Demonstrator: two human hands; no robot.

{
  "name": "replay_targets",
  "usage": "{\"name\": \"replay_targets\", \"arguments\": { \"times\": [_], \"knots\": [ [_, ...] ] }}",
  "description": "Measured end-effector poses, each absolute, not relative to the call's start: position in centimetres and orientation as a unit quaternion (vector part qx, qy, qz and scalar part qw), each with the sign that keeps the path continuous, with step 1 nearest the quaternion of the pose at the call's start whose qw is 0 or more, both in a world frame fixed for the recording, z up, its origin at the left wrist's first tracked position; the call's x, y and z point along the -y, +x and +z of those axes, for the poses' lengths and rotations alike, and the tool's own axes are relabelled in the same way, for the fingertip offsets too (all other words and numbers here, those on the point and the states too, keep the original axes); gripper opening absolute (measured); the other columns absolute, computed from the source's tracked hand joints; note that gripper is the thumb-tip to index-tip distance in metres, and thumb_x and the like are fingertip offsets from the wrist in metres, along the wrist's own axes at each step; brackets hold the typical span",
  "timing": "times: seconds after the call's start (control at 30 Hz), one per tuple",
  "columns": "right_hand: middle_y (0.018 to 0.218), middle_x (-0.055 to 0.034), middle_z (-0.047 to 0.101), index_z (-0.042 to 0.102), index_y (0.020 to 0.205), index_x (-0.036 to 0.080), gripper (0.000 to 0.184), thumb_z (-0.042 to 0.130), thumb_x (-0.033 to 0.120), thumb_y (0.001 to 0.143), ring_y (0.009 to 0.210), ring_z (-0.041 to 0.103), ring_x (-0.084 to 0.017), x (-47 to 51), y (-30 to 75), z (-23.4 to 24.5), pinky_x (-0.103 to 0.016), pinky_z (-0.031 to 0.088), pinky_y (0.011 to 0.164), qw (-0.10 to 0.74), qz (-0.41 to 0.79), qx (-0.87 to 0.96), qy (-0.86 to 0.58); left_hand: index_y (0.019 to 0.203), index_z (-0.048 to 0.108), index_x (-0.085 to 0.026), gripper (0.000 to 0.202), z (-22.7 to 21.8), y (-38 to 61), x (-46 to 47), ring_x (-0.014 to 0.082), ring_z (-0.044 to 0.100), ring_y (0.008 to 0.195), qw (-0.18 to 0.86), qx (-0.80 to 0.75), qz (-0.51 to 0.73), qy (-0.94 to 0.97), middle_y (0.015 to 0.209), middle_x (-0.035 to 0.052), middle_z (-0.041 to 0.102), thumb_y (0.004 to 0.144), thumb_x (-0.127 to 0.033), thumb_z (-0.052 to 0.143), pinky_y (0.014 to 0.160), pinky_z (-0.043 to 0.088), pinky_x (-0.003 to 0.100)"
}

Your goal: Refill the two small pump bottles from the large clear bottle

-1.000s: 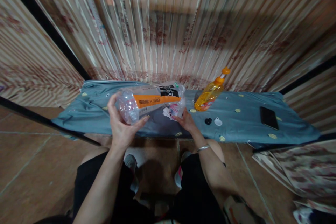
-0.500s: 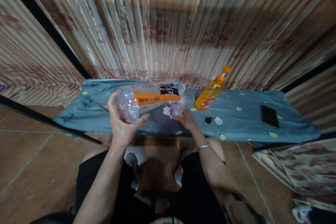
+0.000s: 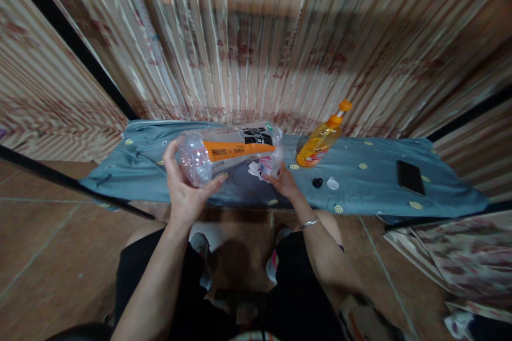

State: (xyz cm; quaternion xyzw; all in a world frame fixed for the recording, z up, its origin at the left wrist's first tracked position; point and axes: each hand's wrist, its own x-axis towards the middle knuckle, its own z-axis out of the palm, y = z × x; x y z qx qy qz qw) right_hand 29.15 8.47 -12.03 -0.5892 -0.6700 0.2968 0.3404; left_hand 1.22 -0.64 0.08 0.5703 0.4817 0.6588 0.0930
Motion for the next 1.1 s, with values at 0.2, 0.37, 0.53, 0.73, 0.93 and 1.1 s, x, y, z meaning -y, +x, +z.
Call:
{"name": "replay_targets", "arguments": {
  "times": [0.2, 0.37, 0.53, 0.73, 0.93, 1.1],
  "knots": [
    [0.122, -0.0146, 0.078, 0.054, 0.136, 0.018, 0.061, 0.077, 0.040, 0.085, 0.107, 0.076, -0.032, -8.47, 29.05, -12.10, -0.049, 0.062, 0.097, 0.347, 0.293, 0.674, -0.583, 0.149, 0.046, -0.031, 0.108, 0.06, 1.14, 0.63, 0.0379, 0.047, 0.152, 0.098, -0.480, 0.660, 0.569, 0.153, 0.0111, 0.049, 0.059, -0.054, 0.100, 0.131, 0.038, 0.057],
    [0.115, -0.0127, 0.079, 0.057, 0.133, 0.020, 0.057, 0.078, 0.042, 0.084, 0.101, 0.076, -0.032, -8.60, 29.19, -12.40, -0.049, 0.063, 0.093, 0.347, 0.290, 0.673, -0.585, 0.149, 0.046, -0.031, 0.109, 0.06, 1.12, 0.65, 0.0380, 0.048, 0.152, 0.097, -0.487, 0.657, 0.568, 0.152, 0.0116, 0.050, 0.058, -0.055, 0.100, 0.131, 0.039, 0.057],
    [0.113, -0.0116, 0.079, 0.057, 0.130, 0.020, 0.057, 0.079, 0.040, 0.082, 0.100, 0.076, -0.032, -8.64, 29.13, -12.51, -0.049, 0.063, 0.092, 0.358, 0.292, 0.669, -0.582, 0.148, 0.048, -0.029, 0.105, 0.27, 1.36, 0.64, 0.0375, 0.050, 0.150, 0.110, -0.466, 0.673, 0.564, 0.151, 0.0120, 0.051, 0.060, -0.058, 0.099, 0.130, 0.039, 0.057],
    [0.112, -0.0098, 0.079, 0.058, 0.126, 0.022, 0.052, 0.080, 0.039, 0.083, 0.102, 0.077, -0.032, -8.66, 28.95, -12.64, -0.049, 0.064, 0.092, 0.369, 0.294, 0.662, -0.582, 0.146, 0.047, -0.028, 0.107, 0.59, 1.57, 0.70, 0.0357, 0.050, 0.149, 0.114, -0.478, 0.670, 0.557, 0.149, 0.0113, 0.053, 0.057, -0.060, 0.099, 0.129, 0.041, 0.052],
    [0.113, -0.0098, 0.079, 0.057, 0.126, 0.022, 0.051, 0.082, 0.036, 0.084, 0.104, 0.077, -0.031, -8.61, 28.95, -12.32, -0.050, 0.063, 0.095, 0.344, 0.296, 0.661, -0.597, 0.146, 0.048, -0.028, 0.106, 0.37, 1.51, 0.58, 0.0353, 0.050, 0.148, 0.104, -0.467, 0.679, 0.557, 0.149, 0.0112, 0.052, 0.058, -0.059, 0.099, 0.130, 0.039, 0.053],
    [0.122, -0.0143, 0.077, 0.054, 0.135, 0.016, 0.058, 0.078, 0.033, 0.086, 0.108, 0.077, -0.031, -8.51, 28.85, -12.24, -0.050, 0.062, 0.099, 0.346, 0.298, 0.669, -0.587, 0.146, 0.049, -0.028, 0.107, 0.50, 1.39, 0.64, 0.0371, 0.048, 0.150, 0.104, -0.472, 0.674, 0.559, 0.149, 0.0113, 0.052, 0.057, -0.058, 0.100, 0.130, 0.039, 0.054]
  ]
}}
